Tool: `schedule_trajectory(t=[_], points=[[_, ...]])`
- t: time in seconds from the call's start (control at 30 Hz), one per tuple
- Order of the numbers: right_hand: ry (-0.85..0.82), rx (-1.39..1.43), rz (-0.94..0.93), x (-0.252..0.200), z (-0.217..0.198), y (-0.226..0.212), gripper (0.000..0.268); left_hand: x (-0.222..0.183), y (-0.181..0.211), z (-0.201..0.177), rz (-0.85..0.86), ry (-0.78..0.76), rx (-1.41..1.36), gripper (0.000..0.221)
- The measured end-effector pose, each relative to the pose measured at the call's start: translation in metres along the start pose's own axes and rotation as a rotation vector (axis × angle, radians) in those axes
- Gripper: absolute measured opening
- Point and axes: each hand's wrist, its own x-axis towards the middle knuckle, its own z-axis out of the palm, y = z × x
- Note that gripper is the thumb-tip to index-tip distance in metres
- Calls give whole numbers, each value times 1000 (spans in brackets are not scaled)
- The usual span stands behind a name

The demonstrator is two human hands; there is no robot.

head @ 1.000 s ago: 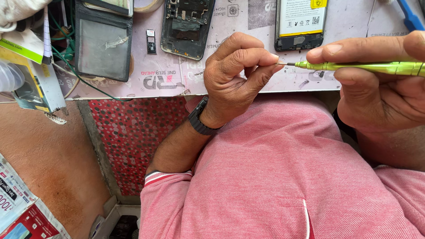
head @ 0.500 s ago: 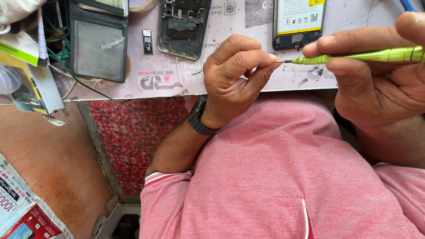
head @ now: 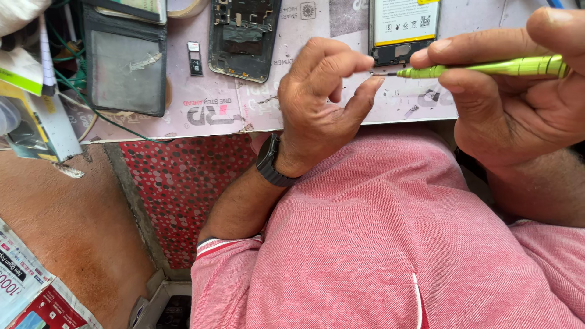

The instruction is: The person repairs a disassembled smartphone by using tweezers to place a small component onto the motherboard and then using a screwdriver to fasten screws into the phone's frame. The person handles the phone, tweezers, and screwdriver throughout the process.

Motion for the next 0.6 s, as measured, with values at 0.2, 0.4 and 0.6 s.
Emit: schedule_trajectory(t=[0.2, 0.4, 0.6], points=[[3, 0, 75, -14, -13, 8, 54, 0, 1, -7, -24, -99, 153, 39], [-83, -33, 78, -14, -21, 15, 50, -3, -3, -3, 59, -136, 387, 30], [-103, -48, -32, 0, -11, 25, 50, -2, -6, -2, 131, -154, 515, 19]])
